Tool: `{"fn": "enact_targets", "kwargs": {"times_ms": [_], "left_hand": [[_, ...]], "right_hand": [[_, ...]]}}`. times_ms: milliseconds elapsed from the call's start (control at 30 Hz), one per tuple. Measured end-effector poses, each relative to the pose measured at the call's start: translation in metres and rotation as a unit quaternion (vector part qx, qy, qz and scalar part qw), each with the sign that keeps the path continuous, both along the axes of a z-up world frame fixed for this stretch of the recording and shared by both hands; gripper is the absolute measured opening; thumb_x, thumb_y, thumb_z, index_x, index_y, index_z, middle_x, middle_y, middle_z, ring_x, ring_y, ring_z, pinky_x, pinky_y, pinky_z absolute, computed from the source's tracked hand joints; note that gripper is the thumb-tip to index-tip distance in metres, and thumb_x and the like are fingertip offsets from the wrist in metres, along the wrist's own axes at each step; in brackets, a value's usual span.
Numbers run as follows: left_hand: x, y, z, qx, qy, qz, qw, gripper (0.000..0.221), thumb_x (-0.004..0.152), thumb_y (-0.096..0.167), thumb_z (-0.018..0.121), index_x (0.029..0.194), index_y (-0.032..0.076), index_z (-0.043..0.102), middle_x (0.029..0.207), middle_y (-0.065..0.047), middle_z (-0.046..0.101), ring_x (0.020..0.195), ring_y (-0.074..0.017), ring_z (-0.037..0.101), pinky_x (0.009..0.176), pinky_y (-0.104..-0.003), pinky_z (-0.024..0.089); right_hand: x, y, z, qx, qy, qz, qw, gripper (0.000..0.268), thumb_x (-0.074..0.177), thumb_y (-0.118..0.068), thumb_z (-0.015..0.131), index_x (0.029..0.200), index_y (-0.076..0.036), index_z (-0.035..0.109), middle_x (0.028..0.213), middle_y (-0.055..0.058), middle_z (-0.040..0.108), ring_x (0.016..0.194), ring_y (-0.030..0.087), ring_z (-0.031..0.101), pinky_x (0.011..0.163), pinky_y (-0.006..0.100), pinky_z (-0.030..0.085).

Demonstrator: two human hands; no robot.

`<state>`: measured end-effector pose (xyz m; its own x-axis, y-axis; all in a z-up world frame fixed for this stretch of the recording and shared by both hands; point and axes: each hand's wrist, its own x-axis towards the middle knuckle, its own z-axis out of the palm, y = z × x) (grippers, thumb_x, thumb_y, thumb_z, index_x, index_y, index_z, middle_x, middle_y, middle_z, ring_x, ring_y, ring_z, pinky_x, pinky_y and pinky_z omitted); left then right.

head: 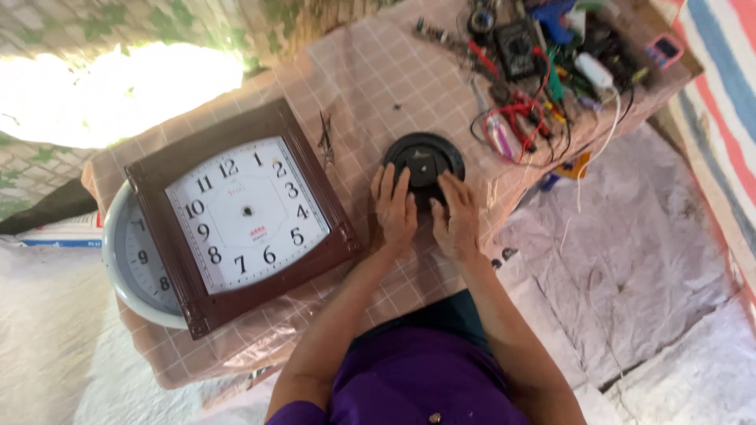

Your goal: Inspecting and fine-tuning clock movements and clock faces on a repair bench.

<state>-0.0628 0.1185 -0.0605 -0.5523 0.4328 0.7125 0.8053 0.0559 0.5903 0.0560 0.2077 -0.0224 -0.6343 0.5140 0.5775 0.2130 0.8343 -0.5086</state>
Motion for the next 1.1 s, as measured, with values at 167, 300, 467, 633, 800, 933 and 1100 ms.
{"fn": "enact_targets", "kwargs": {"times_ms": [167,300,467,633,800,933,1100], "left_hand": [[0.006,-0.015,0.033,0.014,-0.049,0.027,0.998,0.043,0.106,0.005,0.045,0.147,0.004,0.056,0.147,-0.024,0.051,0.131,-0.0451,0.050,0.106,-0.054,0.046],[0.008,-0.008,-0.003,-0.062,-0.070,0.044,0.995,0.044,0.106,-0.001,0.040,0.150,-0.005,0.048,0.156,-0.021,0.043,0.137,-0.0296,0.047,0.115,-0.042,0.041],[0.010,-0.008,0.011,0.026,-0.127,0.017,0.991,0.050,0.103,-0.004,0.044,0.152,0.005,0.050,0.151,-0.030,0.047,0.116,-0.0435,0.060,0.093,-0.052,0.057],[0.008,-0.015,0.024,0.016,-0.118,0.009,0.993,0.055,0.099,-0.002,0.055,0.153,0.003,0.047,0.154,-0.026,0.046,0.128,-0.0336,0.057,0.099,-0.045,0.056],[0.007,-0.017,0.039,0.016,-0.144,-0.025,0.989,0.064,0.091,-0.003,0.067,0.152,0.000,0.047,0.156,-0.028,0.040,0.135,-0.0388,0.052,0.103,-0.044,0.054],[0.007,-0.023,0.054,0.030,-0.198,-0.056,0.978,0.063,0.096,0.001,0.062,0.156,0.005,0.043,0.158,-0.027,0.037,0.139,-0.0449,0.046,0.106,-0.052,0.049],[0.002,-0.024,0.040,0.038,-0.230,-0.060,0.971,0.060,0.103,0.008,0.051,0.160,0.007,0.035,0.157,-0.028,0.035,0.143,-0.0486,0.038,0.110,-0.058,0.043]], "right_hand": [[-0.004,-0.007,0.018,0.059,-0.087,-0.088,0.991,0.058,0.095,-0.035,0.072,0.147,-0.016,0.056,0.143,0.008,0.057,0.129,0.033,0.053,0.107,0.050,0.039],[-0.022,-0.001,0.013,0.074,-0.130,-0.122,0.981,0.072,0.089,-0.050,0.077,0.148,-0.017,0.054,0.134,0.009,0.060,0.122,0.032,0.057,0.104,0.050,0.040],[-0.038,-0.004,0.020,0.107,-0.161,-0.143,0.971,0.076,0.083,-0.049,0.081,0.145,-0.015,0.053,0.119,0.012,0.063,0.110,0.032,0.061,0.100,0.051,0.040],[-0.045,-0.003,0.017,0.103,-0.152,-0.156,0.970,0.077,0.081,-0.048,0.080,0.145,-0.016,0.053,0.113,0.012,0.063,0.101,0.032,0.062,0.096,0.049,0.039],[-0.042,-0.002,0.023,0.052,-0.119,-0.144,0.981,0.070,0.083,-0.042,0.082,0.143,-0.015,0.056,0.112,0.013,0.063,0.101,0.033,0.062,0.096,0.049,0.040],[-0.041,0.001,0.025,0.061,-0.101,-0.141,0.983,0.068,0.084,-0.039,0.081,0.143,-0.016,0.056,0.113,0.013,0.062,0.102,0.031,0.062,0.092,0.046,0.040],[-0.036,0.017,0.028,0.039,-0.076,-0.152,0.985,0.070,0.076,-0.044,0.084,0.138,-0.019,0.061,0.115,0.008,0.064,0.101,0.030,0.065,0.087,0.047,0.044]]}}
